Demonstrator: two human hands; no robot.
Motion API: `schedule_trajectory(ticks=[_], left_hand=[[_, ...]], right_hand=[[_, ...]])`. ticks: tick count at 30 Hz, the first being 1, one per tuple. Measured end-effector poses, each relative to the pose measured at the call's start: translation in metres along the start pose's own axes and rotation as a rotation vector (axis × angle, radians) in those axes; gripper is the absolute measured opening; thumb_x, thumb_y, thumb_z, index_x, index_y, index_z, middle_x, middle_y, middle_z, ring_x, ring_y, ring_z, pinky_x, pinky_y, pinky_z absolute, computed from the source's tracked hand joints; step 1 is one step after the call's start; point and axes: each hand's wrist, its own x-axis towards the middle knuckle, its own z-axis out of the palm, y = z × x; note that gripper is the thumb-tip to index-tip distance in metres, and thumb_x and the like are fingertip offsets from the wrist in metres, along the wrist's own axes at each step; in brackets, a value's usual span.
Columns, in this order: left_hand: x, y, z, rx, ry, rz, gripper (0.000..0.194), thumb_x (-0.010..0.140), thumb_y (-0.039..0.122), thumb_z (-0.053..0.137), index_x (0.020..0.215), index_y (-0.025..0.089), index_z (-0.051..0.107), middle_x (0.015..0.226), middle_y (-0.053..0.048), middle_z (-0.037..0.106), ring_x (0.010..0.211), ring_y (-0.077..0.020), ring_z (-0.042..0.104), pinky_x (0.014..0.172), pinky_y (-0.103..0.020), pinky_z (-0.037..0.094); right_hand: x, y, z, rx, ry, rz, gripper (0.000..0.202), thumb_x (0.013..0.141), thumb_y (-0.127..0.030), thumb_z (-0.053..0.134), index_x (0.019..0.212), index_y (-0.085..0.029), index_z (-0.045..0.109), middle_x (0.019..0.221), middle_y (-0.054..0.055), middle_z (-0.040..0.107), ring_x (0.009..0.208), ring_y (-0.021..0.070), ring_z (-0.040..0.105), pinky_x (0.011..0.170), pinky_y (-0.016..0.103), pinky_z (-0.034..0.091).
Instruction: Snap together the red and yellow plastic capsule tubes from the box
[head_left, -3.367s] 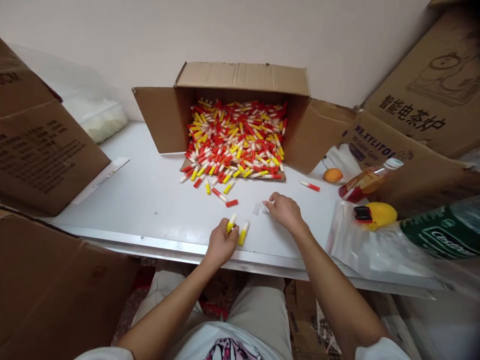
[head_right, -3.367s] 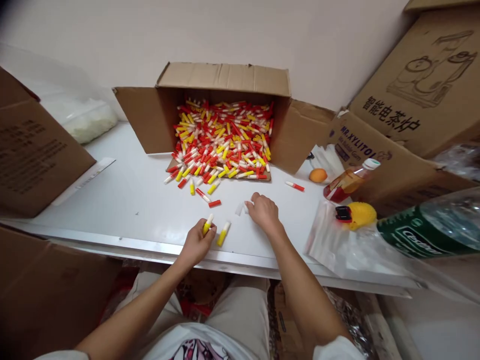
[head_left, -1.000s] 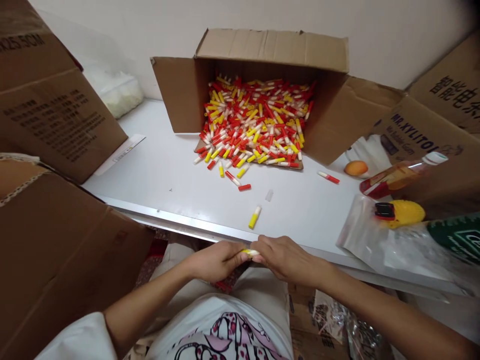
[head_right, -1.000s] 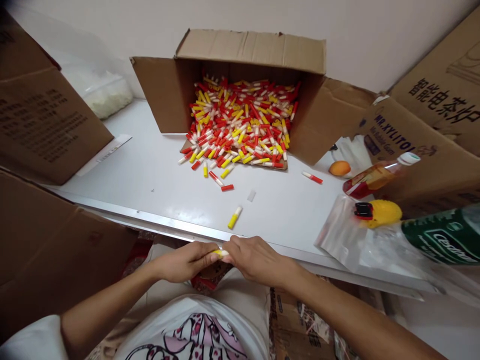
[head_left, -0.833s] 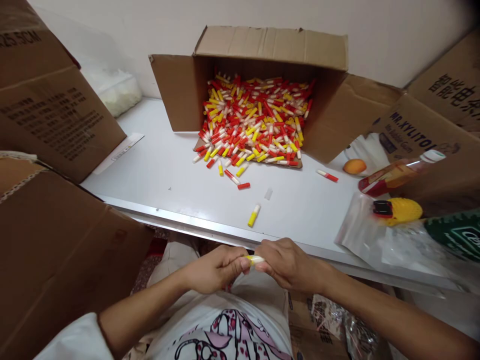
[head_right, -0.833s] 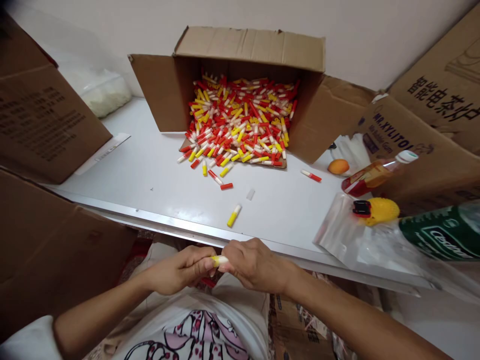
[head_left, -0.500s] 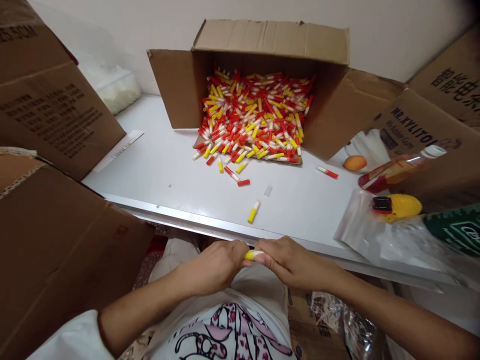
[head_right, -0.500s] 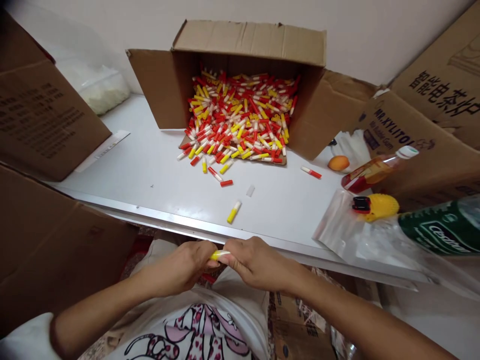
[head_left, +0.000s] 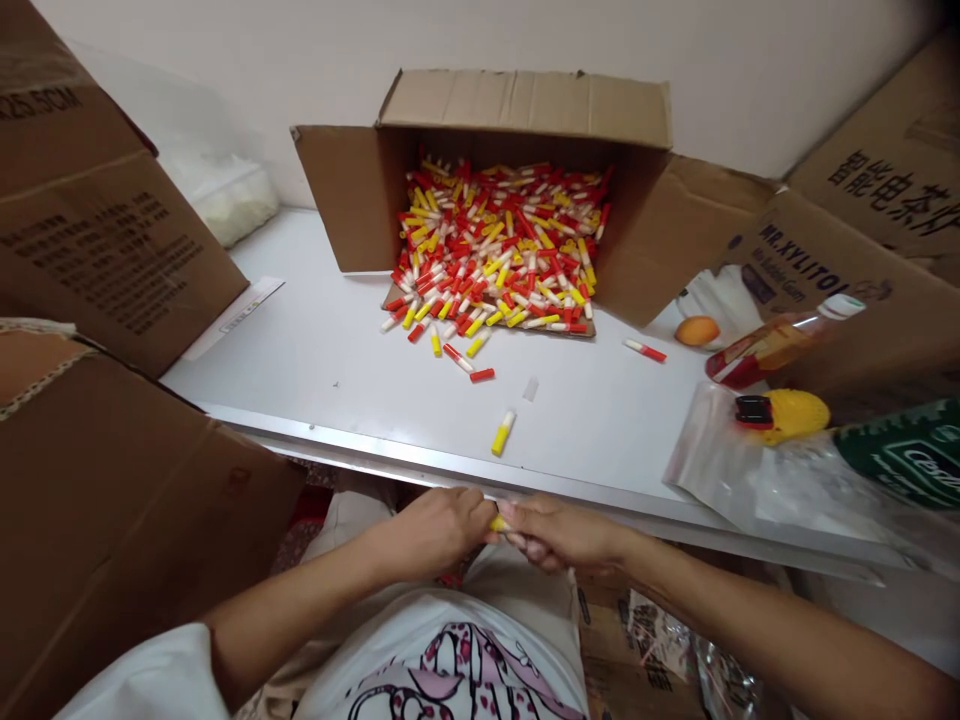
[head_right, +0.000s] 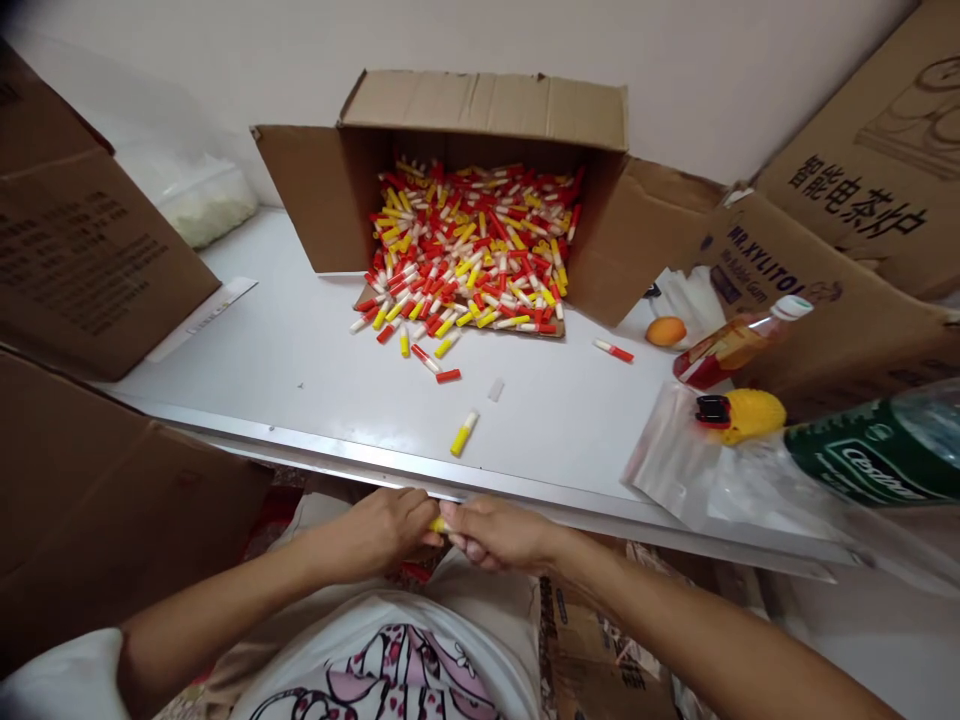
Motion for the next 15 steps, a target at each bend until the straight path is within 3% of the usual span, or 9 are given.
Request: schedule_trajectory(ticks=[2,3,5,7,8,10,12,15], left_hand=[[0.007,-0.007,0.008,0.004,0.041,-0.025,0.029,0.096,0.034,0.029,0.089,0.016,0.050,0.082,-0.006,0.057,0.072,-0.0171,0.054,0.063,-0.029,0.043],[0.012,-0.012,0.010,-0.015,0.109,-0.099,0.026,0.095,0.034,0.031,0.092,0.017,0.050,0.085,-0.006,0.057,0.075,-0.0175,0.054,0.065,-0.029,0.044],[0.024,-0.025,0.010,-0.068,0.333,-0.330,0.023,0.094,0.034,0.034,0.103,0.018,0.049,0.094,-0.007,0.056,0.085,-0.0183,0.054,0.072,-0.032,0.046],[0.038,-0.037,0.008,-0.130,0.548,-0.552,0.027,0.093,0.035,0.036,0.112,0.018,0.045,0.100,-0.008,0.054,0.090,-0.0184,0.054,0.077,-0.033,0.046],[0.045,-0.042,0.008,-0.162,0.599,-0.626,0.028,0.092,0.035,0.037,0.113,0.018,0.045,0.099,-0.007,0.055,0.088,-0.0179,0.055,0.076,-0.033,0.045],[0.057,-0.046,0.010,-0.195,0.582,-0.697,0.028,0.092,0.037,0.037,0.109,0.018,0.048,0.093,-0.005,0.056,0.083,-0.0171,0.056,0.072,-0.031,0.044],[0.067,-0.046,0.015,-0.189,0.503,-0.701,0.028,0.091,0.041,0.038,0.101,0.018,0.051,0.089,-0.004,0.057,0.080,-0.0174,0.056,0.070,-0.030,0.043],[0.076,-0.041,0.023,-0.169,0.455,-0.703,0.035,0.089,0.049,0.039,0.096,0.018,0.052,0.089,-0.005,0.058,0.081,-0.0185,0.056,0.068,-0.030,0.041]], right_hand=[[0.006,0.001,-0.013,0.135,-0.092,0.050,0.059,0.081,-0.074,0.023,0.065,-0.019,0.038,0.050,-0.009,0.027,0.042,0.0055,0.022,0.041,0.020,0.022],[0.010,0.000,-0.025,0.144,-0.051,0.041,0.059,0.077,-0.076,0.031,0.066,-0.019,0.041,0.050,-0.009,0.029,0.042,0.0052,0.022,0.041,0.020,0.020],[0.020,-0.005,-0.057,0.138,0.176,0.005,0.059,0.073,-0.076,0.039,0.070,-0.018,0.045,0.051,-0.009,0.032,0.042,0.0052,0.022,0.041,0.020,0.018],[0.030,-0.012,-0.093,0.123,0.459,0.006,0.060,0.077,-0.075,0.033,0.080,-0.017,0.048,0.052,-0.007,0.038,0.041,0.0061,0.024,0.041,0.021,0.020],[0.035,-0.015,-0.111,0.074,0.591,0.027,0.060,0.080,-0.073,0.029,0.087,-0.017,0.049,0.055,-0.005,0.045,0.041,0.0072,0.029,0.043,0.022,0.024],[0.041,-0.017,-0.138,-0.124,0.827,0.106,0.057,0.085,-0.066,0.028,0.099,-0.015,0.049,0.067,0.003,0.058,0.051,0.0114,0.046,0.051,0.023,0.032],[0.046,-0.014,-0.151,-0.364,0.959,0.211,0.051,0.088,-0.059,0.033,0.104,-0.014,0.051,0.080,0.009,0.064,0.069,0.0173,0.057,0.061,0.024,0.036],[0.052,-0.003,-0.150,-0.570,0.926,0.302,0.044,0.089,-0.052,0.038,0.105,-0.014,0.053,0.093,0.013,0.065,0.086,0.0223,0.059,0.066,0.026,0.036]])
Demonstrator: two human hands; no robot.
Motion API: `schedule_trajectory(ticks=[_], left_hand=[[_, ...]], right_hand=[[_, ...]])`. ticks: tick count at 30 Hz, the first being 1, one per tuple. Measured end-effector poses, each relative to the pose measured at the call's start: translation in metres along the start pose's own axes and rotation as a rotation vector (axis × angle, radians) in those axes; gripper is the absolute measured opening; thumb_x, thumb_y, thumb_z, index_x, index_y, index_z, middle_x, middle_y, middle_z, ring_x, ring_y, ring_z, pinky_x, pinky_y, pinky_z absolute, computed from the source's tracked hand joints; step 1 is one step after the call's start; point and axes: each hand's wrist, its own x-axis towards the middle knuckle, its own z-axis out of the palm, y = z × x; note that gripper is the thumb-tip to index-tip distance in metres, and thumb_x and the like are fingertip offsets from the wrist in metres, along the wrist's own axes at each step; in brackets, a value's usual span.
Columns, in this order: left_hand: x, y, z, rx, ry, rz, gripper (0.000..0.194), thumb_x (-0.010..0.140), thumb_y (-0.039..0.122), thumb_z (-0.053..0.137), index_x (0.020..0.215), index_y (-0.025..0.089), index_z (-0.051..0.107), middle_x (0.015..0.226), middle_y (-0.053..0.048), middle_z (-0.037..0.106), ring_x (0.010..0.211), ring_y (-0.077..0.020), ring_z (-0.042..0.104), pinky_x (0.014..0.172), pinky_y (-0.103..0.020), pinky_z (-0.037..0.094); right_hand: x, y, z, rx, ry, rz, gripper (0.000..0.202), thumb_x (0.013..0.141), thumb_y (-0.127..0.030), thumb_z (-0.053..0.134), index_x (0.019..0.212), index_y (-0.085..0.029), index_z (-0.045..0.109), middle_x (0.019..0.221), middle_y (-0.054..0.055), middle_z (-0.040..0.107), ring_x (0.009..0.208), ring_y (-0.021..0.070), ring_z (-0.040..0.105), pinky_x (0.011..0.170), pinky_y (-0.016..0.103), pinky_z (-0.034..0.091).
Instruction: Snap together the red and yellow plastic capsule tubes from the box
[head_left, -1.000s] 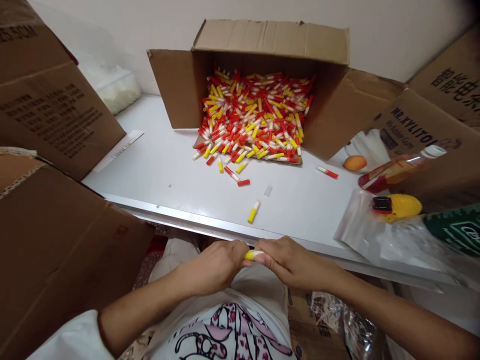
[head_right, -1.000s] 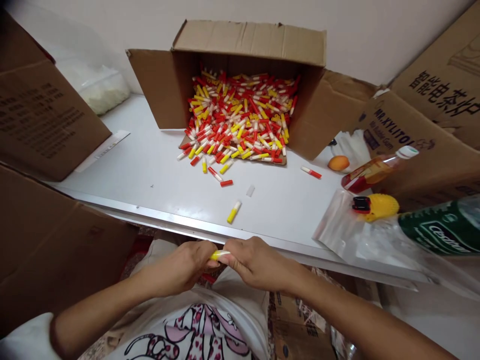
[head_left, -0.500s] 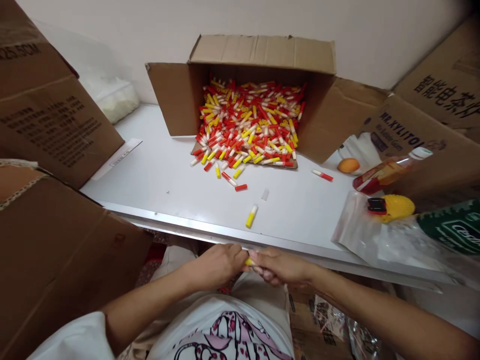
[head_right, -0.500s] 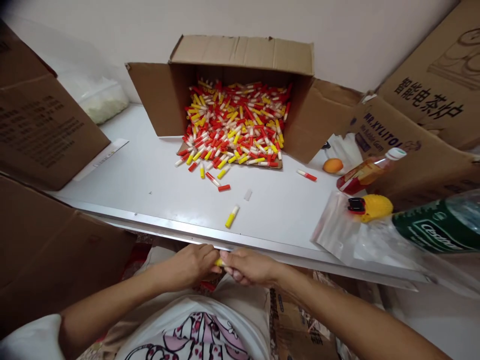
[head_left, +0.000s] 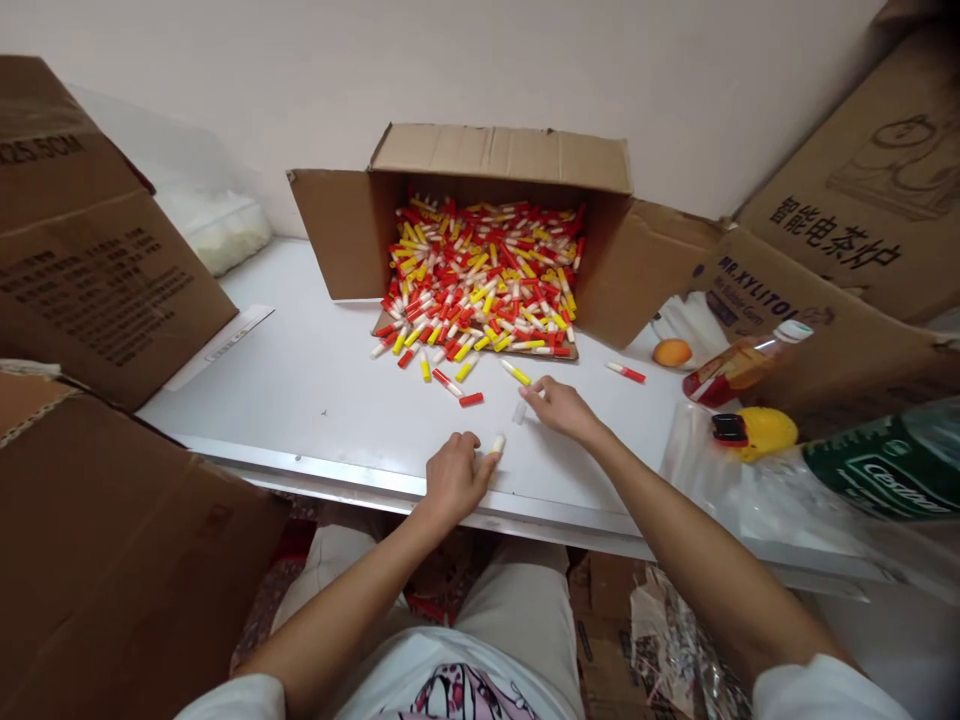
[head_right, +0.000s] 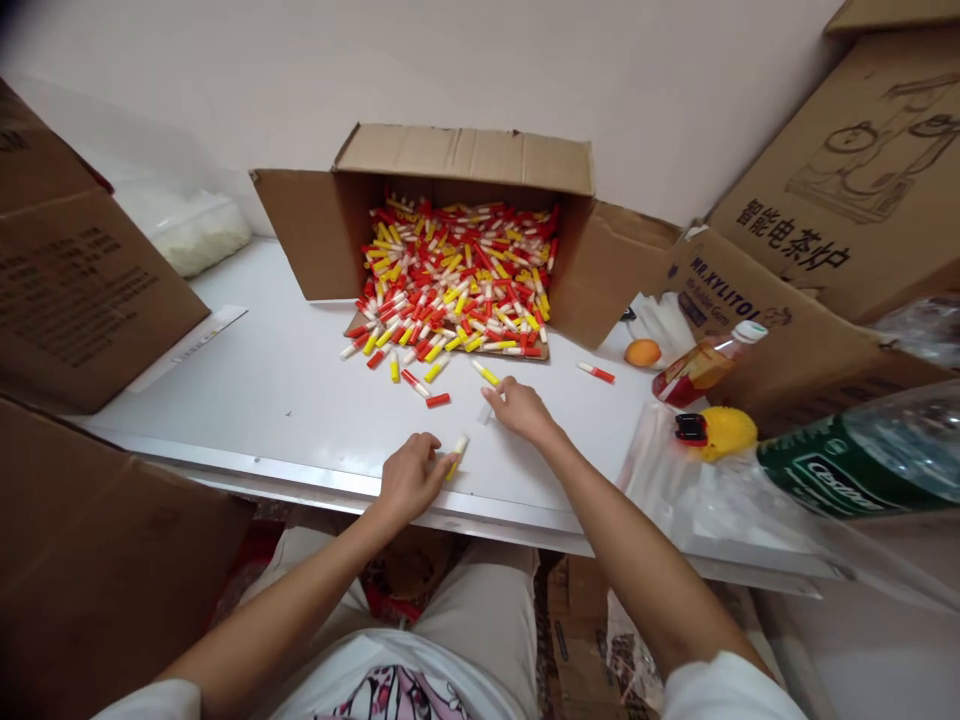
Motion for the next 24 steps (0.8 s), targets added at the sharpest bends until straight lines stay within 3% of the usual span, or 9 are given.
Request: schedule_trajectory(ticks=[5,11,17,19,21,24], left_hand=[[0.003,0.002,0.004,-0.029,-0.002,0.011,0.039,0.087,0.054,0.039,0.098,0.018,0.050,0.088,-0.004,0.058,0.078,-0.0176,0.057,0.065,-0.028,0.040],[0.007,-0.001,-0.001,-0.038,-0.030,0.014,0.031,0.088,0.047,0.043,0.099,0.018,0.050,0.088,-0.003,0.059,0.075,-0.0165,0.057,0.065,-0.028,0.040],[0.041,-0.012,-0.012,0.197,0.077,-0.070,0.022,0.089,0.030,0.041,0.105,0.018,0.051,0.103,-0.009,0.054,0.093,-0.0222,0.055,0.067,-0.030,0.041],[0.055,-0.016,-0.016,0.285,0.059,-0.111,0.020,0.089,0.030,0.042,0.100,0.018,0.053,0.106,-0.011,0.052,0.097,-0.0241,0.054,0.065,-0.030,0.041],[0.064,-0.020,-0.019,0.308,0.025,-0.115,0.019,0.089,0.031,0.041,0.093,0.018,0.054,0.106,-0.011,0.052,0.096,-0.0250,0.054,0.064,-0.030,0.040],[0.061,-0.025,-0.021,0.212,0.029,-0.113,0.018,0.090,0.030,0.039,0.093,0.018,0.052,0.098,-0.010,0.055,0.090,-0.0240,0.056,0.065,-0.031,0.040]], right_hand=[[0.000,0.002,0.024,-0.064,-0.086,0.009,0.048,0.084,-0.055,0.044,0.105,-0.014,0.054,0.098,0.014,0.065,0.085,0.0222,0.059,0.062,0.025,0.034],[0.004,0.009,0.028,-0.041,-0.097,-0.010,0.020,0.079,-0.031,0.053,0.087,-0.014,0.060,0.086,0.011,0.067,0.078,0.0195,0.058,0.060,0.025,0.032],[-0.009,0.021,0.028,0.069,-0.088,0.017,0.017,0.079,-0.030,0.050,0.083,-0.016,0.057,0.083,0.008,0.066,0.073,0.0160,0.056,0.060,0.023,0.034],[-0.013,0.023,0.031,0.100,-0.073,0.030,0.020,0.080,-0.035,0.050,0.086,-0.017,0.055,0.081,0.006,0.065,0.072,0.0152,0.056,0.060,0.023,0.035],[-0.015,0.025,0.031,0.218,-0.024,0.065,0.026,0.078,-0.041,0.053,0.089,-0.017,0.053,0.078,0.005,0.063,0.070,0.0155,0.055,0.061,0.024,0.036],[-0.018,0.027,0.025,0.635,0.055,0.167,0.027,0.077,-0.042,0.052,0.090,-0.018,0.051,0.076,0.005,0.060,0.068,0.0160,0.055,0.060,0.026,0.040]])
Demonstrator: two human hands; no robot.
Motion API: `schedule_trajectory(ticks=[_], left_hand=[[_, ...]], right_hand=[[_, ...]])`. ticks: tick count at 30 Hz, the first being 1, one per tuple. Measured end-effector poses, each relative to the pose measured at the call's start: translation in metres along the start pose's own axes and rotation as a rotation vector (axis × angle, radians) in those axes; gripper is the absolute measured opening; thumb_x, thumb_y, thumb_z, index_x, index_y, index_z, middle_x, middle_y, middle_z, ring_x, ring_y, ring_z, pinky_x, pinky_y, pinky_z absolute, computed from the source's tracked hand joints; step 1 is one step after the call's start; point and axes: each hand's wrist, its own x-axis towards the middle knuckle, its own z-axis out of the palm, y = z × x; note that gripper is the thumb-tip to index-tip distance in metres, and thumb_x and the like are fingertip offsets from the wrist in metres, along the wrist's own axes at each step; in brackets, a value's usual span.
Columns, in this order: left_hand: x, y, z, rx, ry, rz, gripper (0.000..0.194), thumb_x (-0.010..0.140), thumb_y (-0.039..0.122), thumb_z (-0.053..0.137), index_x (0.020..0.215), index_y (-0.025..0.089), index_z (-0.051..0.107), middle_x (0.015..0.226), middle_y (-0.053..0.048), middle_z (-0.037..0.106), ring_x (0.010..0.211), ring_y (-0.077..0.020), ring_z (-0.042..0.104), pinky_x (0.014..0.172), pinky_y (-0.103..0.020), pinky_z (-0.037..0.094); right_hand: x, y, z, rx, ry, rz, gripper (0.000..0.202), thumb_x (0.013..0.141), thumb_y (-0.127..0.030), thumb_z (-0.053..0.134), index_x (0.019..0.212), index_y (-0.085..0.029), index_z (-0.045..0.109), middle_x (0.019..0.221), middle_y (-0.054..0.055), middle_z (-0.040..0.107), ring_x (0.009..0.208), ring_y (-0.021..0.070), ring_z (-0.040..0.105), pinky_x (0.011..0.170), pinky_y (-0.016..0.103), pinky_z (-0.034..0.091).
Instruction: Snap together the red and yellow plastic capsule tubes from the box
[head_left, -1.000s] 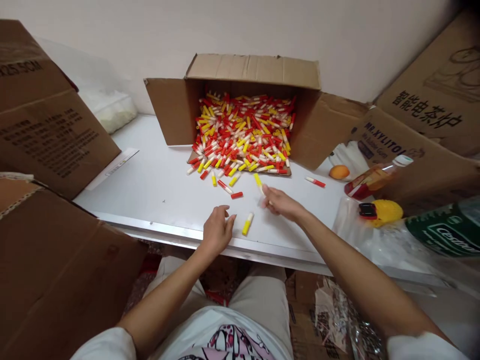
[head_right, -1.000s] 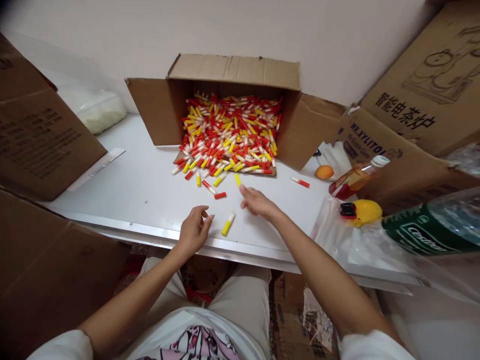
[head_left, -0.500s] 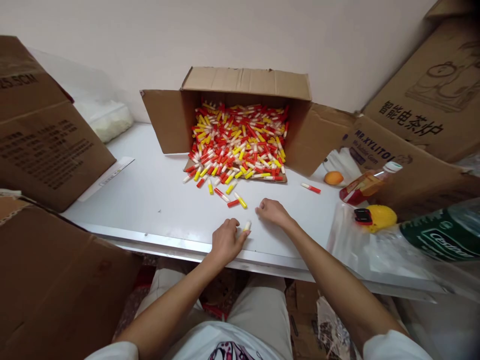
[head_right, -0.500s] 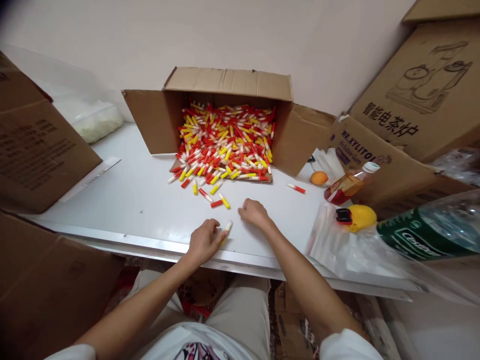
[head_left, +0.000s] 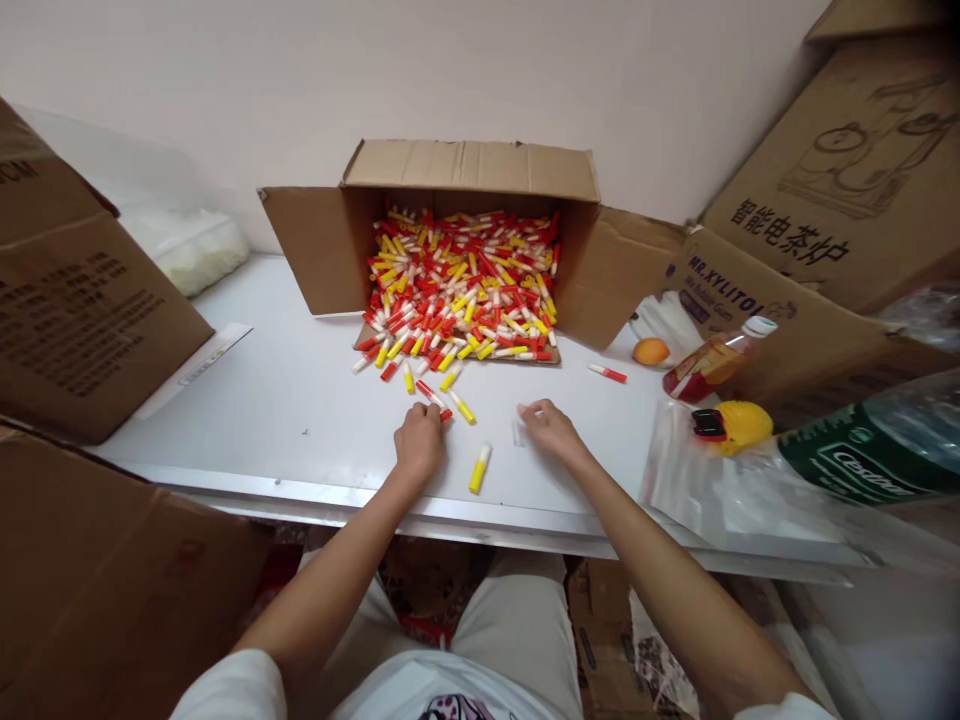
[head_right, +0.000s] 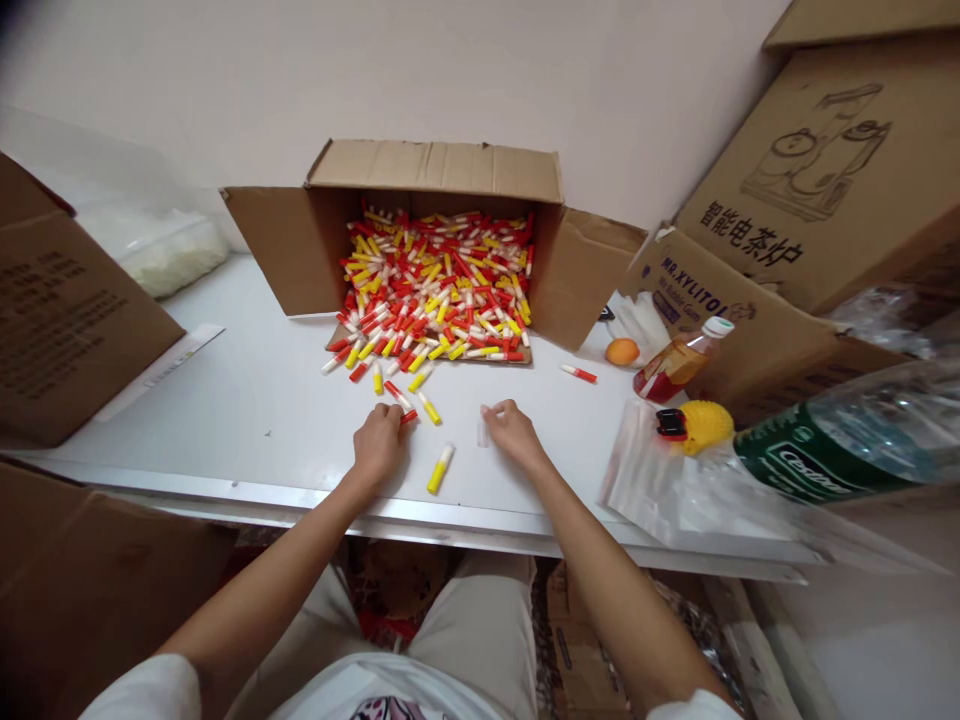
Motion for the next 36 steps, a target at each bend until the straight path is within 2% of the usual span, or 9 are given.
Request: schedule_trajectory(ticks=[3,5,9,11,14,17,24,32,36], left_hand=[[-0.019,-0.002,-0.002,-0.371,-0.023,-0.012,0.016,0.089,0.031,0.039,0.096,0.019,0.048,0.083,-0.004,0.058,0.073,-0.0175,0.055,0.065,-0.029,0.040],[-0.038,0.002,-0.004,-0.720,-0.142,-0.012,0.021,0.089,0.036,0.040,0.094,0.018,0.048,0.077,-0.001,0.057,0.062,-0.0129,0.050,0.060,-0.026,0.040],[-0.077,0.024,-0.014,-1.219,-0.474,-0.036,0.033,0.083,0.050,0.047,0.086,0.017,0.046,0.073,0.002,0.052,0.051,-0.0072,0.041,0.045,-0.020,0.033],[-0.090,0.034,-0.019,-1.337,-0.545,-0.029,0.034,0.082,0.051,0.050,0.084,0.018,0.043,0.074,0.002,0.050,0.051,-0.0064,0.040,0.043,-0.019,0.032],[-0.097,0.040,-0.022,-1.396,-0.544,-0.013,0.034,0.082,0.051,0.051,0.083,0.019,0.042,0.069,0.005,0.045,0.049,-0.0052,0.037,0.043,-0.019,0.030],[-0.098,0.038,-0.023,-1.425,-0.552,-0.001,0.034,0.082,0.052,0.052,0.084,0.019,0.041,0.061,0.008,0.036,0.046,-0.0046,0.030,0.043,-0.018,0.028],[-0.102,0.041,-0.030,-1.542,-0.564,0.014,0.035,0.083,0.052,0.051,0.081,0.020,0.037,0.062,0.008,0.035,0.048,-0.0051,0.028,0.042,-0.018,0.023],[-0.106,0.041,-0.032,-1.644,-0.572,-0.020,0.034,0.084,0.050,0.051,0.080,0.020,0.035,0.060,0.009,0.031,0.045,-0.0036,0.020,0.040,-0.017,0.015],[-0.106,0.039,-0.031,-1.661,-0.571,-0.013,0.035,0.082,0.049,0.054,0.079,0.020,0.035,0.057,0.010,0.029,0.045,-0.0034,0.018,0.041,-0.016,0.015]], right_hand=[[-0.010,-0.007,-0.008,0.280,-0.010,0.029,0.019,0.079,-0.031,0.045,0.091,-0.018,0.051,0.087,0.007,0.062,0.072,0.0146,0.058,0.066,0.029,0.046],[-0.023,-0.014,-0.007,0.505,-0.068,-0.003,0.020,0.073,-0.026,0.054,0.091,-0.019,0.052,0.094,0.007,0.062,0.081,0.0151,0.061,0.076,0.031,0.048],[-0.059,-0.030,0.019,0.953,-0.218,-0.113,0.027,0.068,-0.028,0.070,0.091,-0.021,0.058,0.098,0.004,0.065,0.102,0.0191,0.060,0.095,0.038,0.043],[-0.075,-0.036,0.038,1.029,-0.251,-0.159,0.024,0.070,-0.032,0.071,0.090,-0.021,0.061,0.097,0.002,0.066,0.103,0.0185,0.060,0.099,0.038,0.041],[-0.091,-0.040,0.059,1.110,-0.238,-0.169,0.021,0.071,-0.032,0.073,0.087,-0.022,0.064,0.094,0.000,0.068,0.098,0.0170,0.063,0.101,0.038,0.040],[-0.098,-0.043,0.067,1.144,-0.214,-0.160,0.019,0.071,-0.032,0.074,0.084,-0.022,0.065,0.092,-0.001,0.069,0.095,0.0170,0.064,0.100,0.039,0.041],[-0.104,-0.051,0.062,1.224,-0.097,-0.226,0.018,0.069,-0.030,0.076,0.082,-0.024,0.065,0.089,-0.002,0.070,0.093,0.0164,0.065,0.101,0.042,0.040],[-0.114,-0.049,0.060,1.144,-0.084,-0.273,0.018,0.071,-0.033,0.074,0.083,-0.023,0.066,0.087,-0.001,0.071,0.092,0.0176,0.066,0.098,0.043,0.043],[-0.118,-0.046,0.062,1.079,-0.113,-0.264,0.024,0.072,-0.036,0.072,0.092,-0.024,0.067,0.087,0.001,0.071,0.090,0.0195,0.067,0.091,0.042,0.047]])
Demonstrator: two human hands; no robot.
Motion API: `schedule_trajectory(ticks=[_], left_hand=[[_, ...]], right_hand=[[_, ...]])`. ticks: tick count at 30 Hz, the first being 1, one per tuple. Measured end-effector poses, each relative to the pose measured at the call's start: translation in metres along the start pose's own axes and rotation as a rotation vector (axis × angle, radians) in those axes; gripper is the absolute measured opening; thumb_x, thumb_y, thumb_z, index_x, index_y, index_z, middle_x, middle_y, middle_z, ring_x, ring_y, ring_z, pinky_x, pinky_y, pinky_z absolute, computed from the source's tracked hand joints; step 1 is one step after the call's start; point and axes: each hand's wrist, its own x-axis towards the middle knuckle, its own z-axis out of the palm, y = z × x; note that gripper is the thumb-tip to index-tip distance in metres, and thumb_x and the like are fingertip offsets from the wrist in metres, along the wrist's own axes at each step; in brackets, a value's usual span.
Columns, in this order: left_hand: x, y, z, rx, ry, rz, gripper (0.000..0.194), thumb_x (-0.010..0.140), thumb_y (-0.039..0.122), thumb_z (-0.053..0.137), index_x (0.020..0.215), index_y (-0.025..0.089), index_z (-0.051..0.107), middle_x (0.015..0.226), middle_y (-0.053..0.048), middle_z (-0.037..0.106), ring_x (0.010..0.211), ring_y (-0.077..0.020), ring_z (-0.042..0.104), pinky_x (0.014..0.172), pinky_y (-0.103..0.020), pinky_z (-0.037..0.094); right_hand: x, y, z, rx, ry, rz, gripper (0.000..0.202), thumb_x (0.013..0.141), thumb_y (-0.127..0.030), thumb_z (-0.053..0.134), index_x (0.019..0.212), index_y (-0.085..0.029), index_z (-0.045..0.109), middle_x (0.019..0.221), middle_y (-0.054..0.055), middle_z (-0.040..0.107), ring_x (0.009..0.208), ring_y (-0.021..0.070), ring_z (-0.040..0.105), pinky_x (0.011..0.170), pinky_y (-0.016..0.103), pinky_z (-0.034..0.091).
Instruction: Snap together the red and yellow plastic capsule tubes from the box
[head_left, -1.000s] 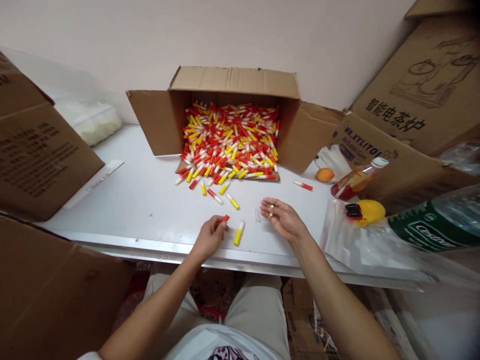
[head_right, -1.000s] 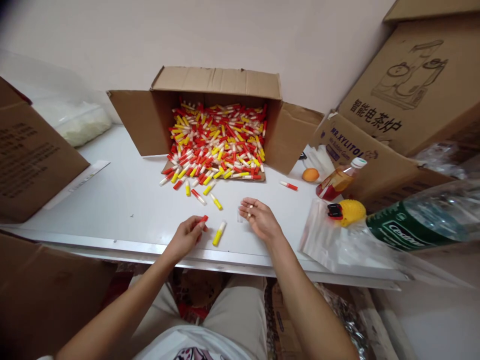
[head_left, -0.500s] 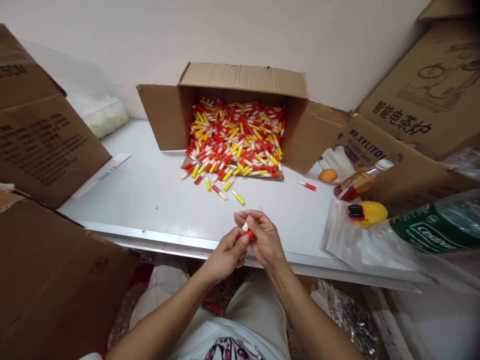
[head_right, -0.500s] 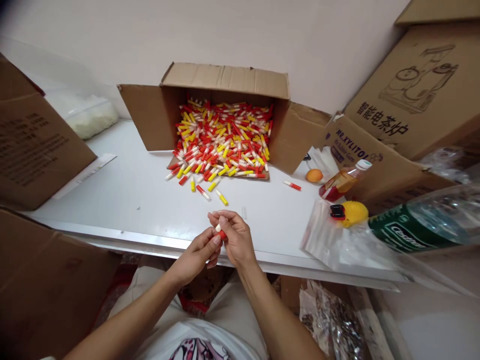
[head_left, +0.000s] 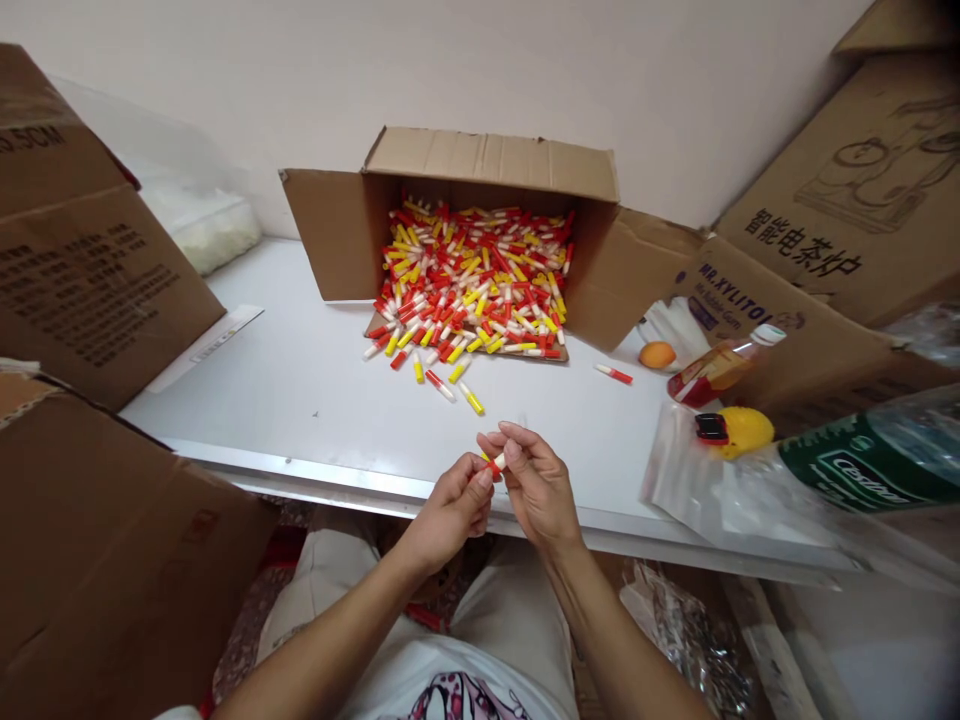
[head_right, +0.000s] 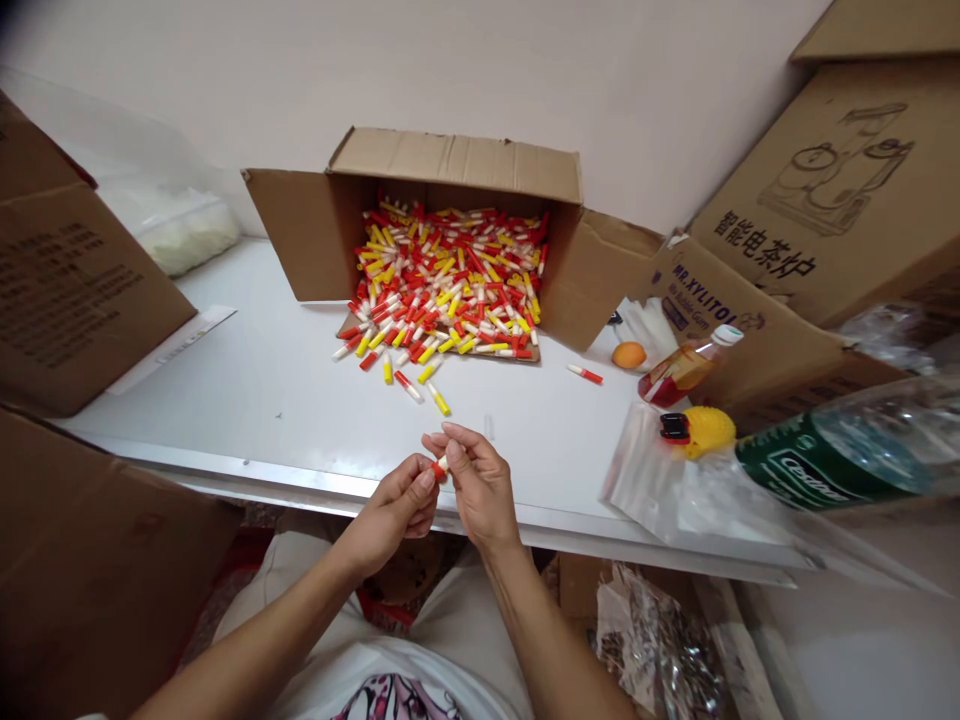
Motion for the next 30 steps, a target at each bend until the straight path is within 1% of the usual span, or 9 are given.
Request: schedule_trajectory(ticks=[4,8,12,14,18,20,22,26,30], left_hand=[[-0.003,0.000,0.004,-0.043,-0.004,0.043,0.032,0.085,0.047,0.052,0.080,0.020,0.037,0.055,0.011,0.024,0.045,-0.0035,0.017,0.041,-0.016,0.016],[-0.004,-0.001,0.009,0.030,0.047,0.082,0.030,0.085,0.046,0.052,0.097,0.020,0.042,0.057,0.010,0.028,0.046,-0.0043,0.023,0.042,-0.017,0.020],[0.001,-0.002,0.001,0.069,0.078,0.082,0.034,0.084,0.049,0.051,0.099,0.020,0.043,0.056,0.010,0.029,0.043,-0.0044,0.023,0.040,-0.017,0.020],[0.002,-0.001,-0.010,0.118,0.151,0.082,0.032,0.082,0.050,0.052,0.089,0.020,0.044,0.059,0.009,0.037,0.043,-0.0042,0.027,0.040,-0.017,0.022],[-0.002,0.001,-0.037,0.261,0.329,0.073,0.034,0.078,0.049,0.058,0.080,0.018,0.045,0.066,0.006,0.048,0.047,-0.0044,0.036,0.043,-0.018,0.026],[-0.005,-0.001,-0.044,0.285,0.363,0.033,0.036,0.075,0.050,0.060,0.079,0.018,0.044,0.063,0.006,0.048,0.046,-0.0046,0.035,0.042,-0.018,0.025],[-0.006,-0.004,-0.045,0.283,0.361,-0.010,0.036,0.074,0.051,0.060,0.080,0.019,0.043,0.062,0.007,0.048,0.045,-0.0048,0.035,0.042,-0.018,0.025],[-0.005,-0.004,-0.039,0.290,0.289,-0.043,0.037,0.077,0.053,0.054,0.080,0.019,0.042,0.062,0.007,0.047,0.043,-0.0043,0.033,0.041,-0.018,0.024],[-0.006,0.002,-0.034,0.297,0.200,-0.067,0.038,0.080,0.055,0.049,0.083,0.018,0.044,0.061,0.008,0.043,0.041,-0.0037,0.030,0.040,-0.019,0.020]], right_hand=[[-0.007,0.011,0.004,-0.011,0.049,-0.071,0.022,0.078,-0.035,0.066,0.099,-0.027,0.068,0.091,0.001,0.071,0.092,0.0189,0.066,0.088,0.038,0.049],[-0.015,0.023,0.010,-0.054,0.057,-0.105,0.020,0.083,-0.032,0.060,0.101,-0.028,0.067,0.092,0.001,0.070,0.098,0.0186,0.064,0.090,0.037,0.048],[-0.007,0.014,-0.001,-0.230,-0.103,-0.070,0.029,0.086,-0.038,0.055,0.112,-0.027,0.061,0.101,0.003,0.067,0.097,0.0184,0.064,0.091,0.039,0.047],[0.010,0.001,-0.020,-0.401,-0.121,-0.068,0.039,0.086,-0.045,0.051,0.118,-0.024,0.056,0.108,0.007,0.064,0.093,0.0186,0.064,0.089,0.039,0.047],[0.062,-0.016,-0.066,-1.027,0.287,-0.090,0.044,0.081,-0.049,0.050,0.110,-0.016,0.057,0.101,0.011,0.063,0.082,0.0200,0.062,0.080,0.039,0.047],[0.084,-0.018,-0.080,-1.392,0.271,-0.005,0.043,0.079,-0.046,0.054,0.109,-0.014,0.057,0.100,0.013,0.062,0.086,0.0230,0.060,0.081,0.039,0.045],[0.097,-0.015,-0.085,-1.592,0.123,0.100,0.041,0.078,-0.041,0.057,0.107,-0.013,0.059,0.100,0.015,0.061,0.091,0.0259,0.058,0.082,0.040,0.043],[0.095,-0.016,-0.076,-1.592,-0.094,0.175,0.029,0.077,-0.026,0.058,0.101,-0.011,0.062,0.085,0.010,0.063,0.086,0.0228,0.059,0.080,0.035,0.043],[0.064,-0.027,-0.053,-1.029,-0.235,0.132,0.032,0.081,-0.037,0.056,0.104,-0.015,0.060,0.078,0.001,0.061,0.070,0.0146,0.061,0.070,0.031,0.049]])
